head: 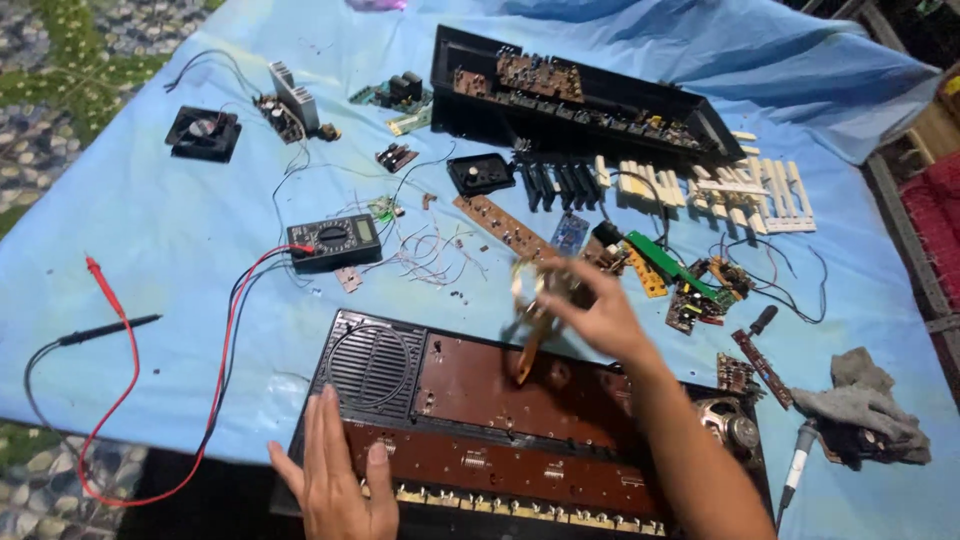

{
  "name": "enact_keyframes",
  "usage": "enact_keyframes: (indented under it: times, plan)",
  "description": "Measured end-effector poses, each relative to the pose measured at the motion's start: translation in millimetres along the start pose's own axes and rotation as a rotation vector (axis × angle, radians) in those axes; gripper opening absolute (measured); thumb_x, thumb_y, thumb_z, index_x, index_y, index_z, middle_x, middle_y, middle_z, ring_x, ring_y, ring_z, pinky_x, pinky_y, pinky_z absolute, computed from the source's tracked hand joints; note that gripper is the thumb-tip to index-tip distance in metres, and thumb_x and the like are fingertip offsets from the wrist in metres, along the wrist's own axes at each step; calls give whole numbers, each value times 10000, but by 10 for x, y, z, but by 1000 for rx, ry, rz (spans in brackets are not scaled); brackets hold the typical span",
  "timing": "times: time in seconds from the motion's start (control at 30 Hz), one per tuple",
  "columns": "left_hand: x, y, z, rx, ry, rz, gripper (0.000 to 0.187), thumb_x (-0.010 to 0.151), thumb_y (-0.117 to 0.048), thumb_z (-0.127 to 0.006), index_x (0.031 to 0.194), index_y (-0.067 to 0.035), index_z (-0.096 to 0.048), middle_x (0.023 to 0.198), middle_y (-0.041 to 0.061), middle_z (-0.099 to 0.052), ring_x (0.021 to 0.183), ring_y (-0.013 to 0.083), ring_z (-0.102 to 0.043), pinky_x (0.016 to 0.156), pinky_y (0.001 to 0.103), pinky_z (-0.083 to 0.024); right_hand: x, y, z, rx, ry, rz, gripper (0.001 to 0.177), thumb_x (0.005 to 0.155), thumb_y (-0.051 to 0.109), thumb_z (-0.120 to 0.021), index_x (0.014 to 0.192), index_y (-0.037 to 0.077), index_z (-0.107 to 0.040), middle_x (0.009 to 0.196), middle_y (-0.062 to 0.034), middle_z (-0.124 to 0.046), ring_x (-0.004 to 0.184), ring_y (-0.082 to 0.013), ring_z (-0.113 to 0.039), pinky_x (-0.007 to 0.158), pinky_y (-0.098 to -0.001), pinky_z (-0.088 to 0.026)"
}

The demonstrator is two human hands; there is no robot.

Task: The person works on the internal components of a disassembled electronic device, likely a keyboard. They use a screwdriver to manipulate a circular component and then use a brush to clean it. Various electronic parts and tools are scattered on the table.

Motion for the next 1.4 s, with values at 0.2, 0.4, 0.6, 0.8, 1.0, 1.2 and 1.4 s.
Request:
enact_keyframes:
  times: [0.2,0.4,0.6,0.8,1.0,1.2,1.4]
  plan:
    - [267,-662,-728,-995,614,497,821,874,-648,-102,1616,-299,-144,1707,-39,-286,1553,229,-324,1230,516,-249,-502,1171,-447,116,91,125,507,714,112,-845,1199,96,-696,1261,-104,-715,1060,-264,-702,971,-445,-617]
    - [250,-666,-1404,-1706,401,912,648,1076,-463,-293,1328,77,-549,1132,213,-640,979,241,-614,756,370,-487,-796,1380,-388,11,85,360,510,697,79,-793,1196,34,-696,1234,-130,-711,983,-275,-728,865,-387,-602]
    - [-26,-561,-1611,-1451,337,976,552,1125,-376,-297,1176,85,-596,878,173,-606,664,205,-527,553,364,-426,-989,1148,-272,52,145,300,481,717,74,-788,1188,47,-701,1241,-148,-723,1018,-290,-733,871,-410,-603]
    - [103,-449,-1542,-847,299,784,711,1127,-403,-281,709,28,-661,563,84,-506,430,198,-440,397,357,-354,-964,784,-137,442,200,-49,410,797,137,-804,1194,89,-716,1048,-85,-755,914,-209,-711,850,-356,-609]
    - [363,-304,-1493,-951,199,868,633,1111,-344,-239,1173,148,-632,1008,267,-678,890,333,-710,730,408,-610,-604,-724,326,-219,-137,-234,332,919,179,-682,1230,64,-708,932,-116,-790,701,-207,-729,613,-338,-605]
    - [704,-265,-1309,-927,70,832,627,1096,-357,-242,1190,158,-588,953,252,-638,842,336,-696,679,406,-601,-497,-1144,263,-542,-39,-290,402,928,220,-683,1319,138,-642,1369,-91,-620,1268,-290,-563,1112,-448,-460]
    - [826,-6,-1682,-932,-153,859,535,1039,-427,-484,871,14,-734,800,199,-692,734,281,-620,750,437,-506,-562,65,-236,-480,121,371,547,725,-8,-745,1252,69,-622,1343,-244,-595,1138,-534,-604,1000,-619,-502]
Point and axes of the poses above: each hand's wrist, its own x-axis towards the middle knuckle, its own z-axis out of the back of the hand, y = z × x, the point moved 10 cm from there along x, towards the middle knuckle
